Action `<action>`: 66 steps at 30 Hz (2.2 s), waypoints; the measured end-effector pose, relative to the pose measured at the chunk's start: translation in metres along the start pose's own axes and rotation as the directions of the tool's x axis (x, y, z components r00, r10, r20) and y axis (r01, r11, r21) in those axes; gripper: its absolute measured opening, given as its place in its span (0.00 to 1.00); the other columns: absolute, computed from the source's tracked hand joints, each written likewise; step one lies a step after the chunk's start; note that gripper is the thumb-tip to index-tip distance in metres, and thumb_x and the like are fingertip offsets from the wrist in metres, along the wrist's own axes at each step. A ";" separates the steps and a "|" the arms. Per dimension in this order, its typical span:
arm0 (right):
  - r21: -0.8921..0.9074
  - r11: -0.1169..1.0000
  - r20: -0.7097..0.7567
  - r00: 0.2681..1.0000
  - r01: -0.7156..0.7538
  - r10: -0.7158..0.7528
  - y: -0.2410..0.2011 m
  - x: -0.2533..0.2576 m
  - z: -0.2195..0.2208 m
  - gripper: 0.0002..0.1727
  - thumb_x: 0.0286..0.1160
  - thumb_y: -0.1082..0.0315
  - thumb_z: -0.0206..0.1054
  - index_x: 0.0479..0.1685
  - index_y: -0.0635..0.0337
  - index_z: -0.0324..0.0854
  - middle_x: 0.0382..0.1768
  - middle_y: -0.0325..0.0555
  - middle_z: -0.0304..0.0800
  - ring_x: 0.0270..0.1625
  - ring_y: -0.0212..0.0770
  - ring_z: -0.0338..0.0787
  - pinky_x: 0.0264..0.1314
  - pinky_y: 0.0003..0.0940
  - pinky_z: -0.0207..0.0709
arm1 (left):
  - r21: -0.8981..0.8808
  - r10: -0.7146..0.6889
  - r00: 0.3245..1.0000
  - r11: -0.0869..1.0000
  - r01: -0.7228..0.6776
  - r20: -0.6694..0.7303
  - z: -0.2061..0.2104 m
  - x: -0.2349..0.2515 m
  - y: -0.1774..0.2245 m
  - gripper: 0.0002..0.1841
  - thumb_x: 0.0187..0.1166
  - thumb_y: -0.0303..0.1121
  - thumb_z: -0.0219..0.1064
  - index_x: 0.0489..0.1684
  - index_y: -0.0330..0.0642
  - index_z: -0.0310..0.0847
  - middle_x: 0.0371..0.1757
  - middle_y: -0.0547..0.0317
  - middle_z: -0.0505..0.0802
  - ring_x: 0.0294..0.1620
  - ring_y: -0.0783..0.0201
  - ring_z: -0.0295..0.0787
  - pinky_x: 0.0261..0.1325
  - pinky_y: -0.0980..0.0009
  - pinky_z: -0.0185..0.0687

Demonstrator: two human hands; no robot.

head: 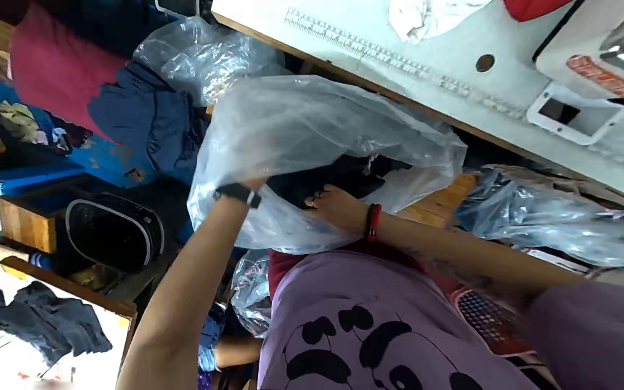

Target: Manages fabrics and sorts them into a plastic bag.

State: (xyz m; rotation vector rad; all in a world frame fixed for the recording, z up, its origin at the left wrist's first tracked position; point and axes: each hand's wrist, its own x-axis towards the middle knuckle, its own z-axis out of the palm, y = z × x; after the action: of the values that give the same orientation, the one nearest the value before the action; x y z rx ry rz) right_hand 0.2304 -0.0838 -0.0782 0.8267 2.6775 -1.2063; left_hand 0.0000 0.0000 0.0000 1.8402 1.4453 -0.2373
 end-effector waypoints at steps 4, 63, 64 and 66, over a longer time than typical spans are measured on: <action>0.172 0.984 0.017 0.999 -0.052 0.050 0.008 -0.009 -0.008 0.41 0.61 0.82 0.72 0.78 0.34 0.81 0.70 0.55 0.85 0.75 0.64 0.78 0.79 0.68 0.66 | 0.078 -0.095 0.995 0.993 0.093 0.030 0.021 -0.031 0.053 0.23 0.84 0.48 0.65 0.67 0.39 0.82 0.61 0.37 0.90 0.66 0.39 0.87 0.65 0.36 0.80; 0.985 0.080 0.058 0.737 -0.151 0.674 0.048 -0.084 -0.010 0.58 0.62 0.67 0.78 0.96 0.42 0.43 0.83 0.44 0.73 0.75 0.40 0.81 0.74 0.44 0.80 | -0.650 -0.217 0.975 0.734 0.196 0.049 0.057 -0.048 0.011 0.31 0.79 0.25 0.66 0.85 0.37 0.64 0.69 0.36 0.87 0.67 0.44 0.87 0.71 0.45 0.80; 0.978 0.118 0.044 0.728 -0.171 0.684 0.045 -0.081 -0.011 0.60 0.60 0.65 0.81 0.97 0.42 0.43 0.84 0.45 0.71 0.78 0.41 0.80 0.76 0.45 0.79 | -0.706 -0.233 0.971 0.679 0.200 0.051 0.055 -0.050 0.012 0.29 0.82 0.28 0.63 0.84 0.38 0.65 0.70 0.38 0.87 0.68 0.47 0.87 0.71 0.47 0.80; 0.942 0.252 -0.021 0.713 -0.220 0.701 0.038 -0.071 -0.014 0.63 0.60 0.63 0.84 0.97 0.46 0.40 0.85 0.49 0.69 0.82 0.43 0.76 0.81 0.47 0.75 | -0.800 -0.260 0.964 0.566 0.199 0.056 0.051 -0.054 0.017 0.30 0.85 0.39 0.60 0.87 0.42 0.63 0.78 0.43 0.81 0.76 0.53 0.80 0.77 0.51 0.75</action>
State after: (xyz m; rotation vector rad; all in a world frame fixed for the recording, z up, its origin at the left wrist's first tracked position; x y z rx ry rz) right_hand 0.3123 -0.0844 -0.0737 2.0959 1.3728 -2.4717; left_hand 0.0123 -0.0754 0.0034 0.9065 1.4873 0.3345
